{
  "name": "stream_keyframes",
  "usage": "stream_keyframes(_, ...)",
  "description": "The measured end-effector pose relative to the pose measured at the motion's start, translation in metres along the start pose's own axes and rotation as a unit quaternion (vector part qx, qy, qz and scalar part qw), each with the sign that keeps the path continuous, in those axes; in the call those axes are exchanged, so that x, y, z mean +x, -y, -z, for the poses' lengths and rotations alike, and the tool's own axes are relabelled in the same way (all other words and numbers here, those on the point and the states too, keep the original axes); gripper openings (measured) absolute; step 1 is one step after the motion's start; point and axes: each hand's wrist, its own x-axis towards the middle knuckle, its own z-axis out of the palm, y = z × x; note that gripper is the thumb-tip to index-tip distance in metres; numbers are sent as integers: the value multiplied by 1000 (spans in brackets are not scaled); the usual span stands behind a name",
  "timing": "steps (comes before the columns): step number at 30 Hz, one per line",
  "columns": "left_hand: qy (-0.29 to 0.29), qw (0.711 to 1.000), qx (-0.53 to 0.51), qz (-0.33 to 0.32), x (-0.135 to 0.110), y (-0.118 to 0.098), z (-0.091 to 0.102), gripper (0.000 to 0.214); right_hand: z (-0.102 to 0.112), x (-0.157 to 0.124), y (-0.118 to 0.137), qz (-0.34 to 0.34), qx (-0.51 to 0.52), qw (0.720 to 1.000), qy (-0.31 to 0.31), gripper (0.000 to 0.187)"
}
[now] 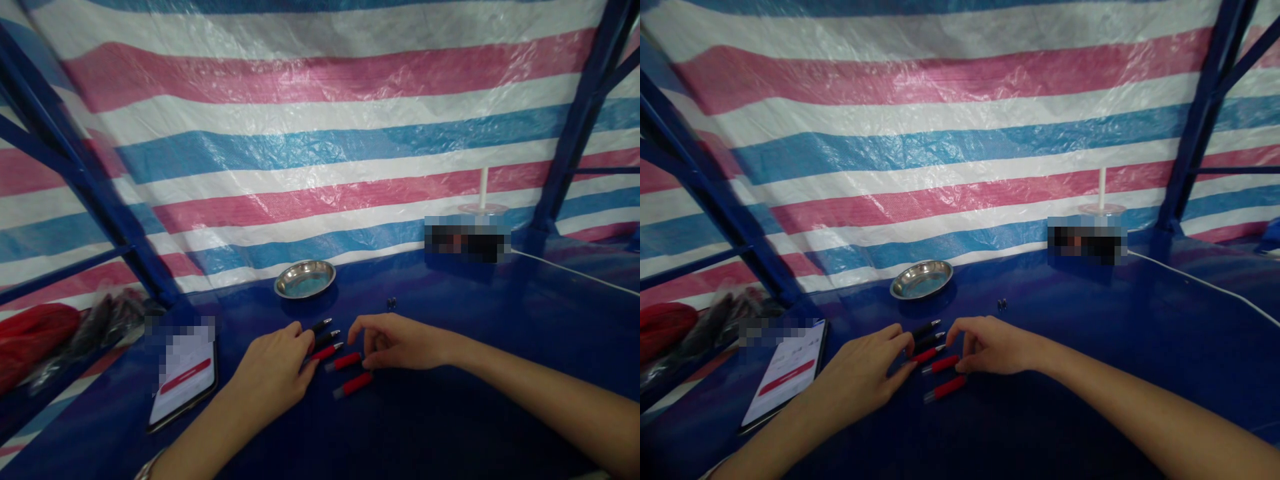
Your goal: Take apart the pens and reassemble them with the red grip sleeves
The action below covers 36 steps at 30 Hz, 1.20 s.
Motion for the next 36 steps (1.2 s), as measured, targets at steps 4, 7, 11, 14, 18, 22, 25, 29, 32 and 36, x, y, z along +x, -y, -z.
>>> stream_keyframes(4,6,1000,17,-15,-1,-2,-1,15,-1,-3,2,0,-68,998,3,38)
stream_keyframes(7,-6,999,23,-24,-1,-3,-4,14,-3,-5,6,19,-143,990,-3,39)
stream_keyframes(11,-24,999,20,-23,-1,-5,-4,16,-6,-6,10,35,-185,982,-3,33)
stream_keyframes(14,-41,999,10,-25,0,-8,0,17,-7,-6,11,38,-204,978,-9,30)
stream_keyframes(18,-70,997,-6,-15,0,-11,2,16,-9,-5,11,49,-227,973,-5,23)
stream_keyframes(22,-96,995,-22,-7,0,-13,0,15,-10,-3,9,60,-242,968,-10,17)
stream_keyframes(25,-100,994,-32,-7,1,-13,-1,15,-11,-2,7,57,-247,967,-15,16)
stream_keyframes(29,-98,995,-34,-5,1,-14,0,15,-11,-2,8,41,-241,969,-21,19)
stream_keyframes(32,-97,995,-35,-8,1,-14,-1,15,-11,-3,10,29,-236,971,-26,21)
stream_keyframes(36,-96,995,-37,-13,0,-14,-3,15,-11,-3,9,16,-235,971,-23,22)
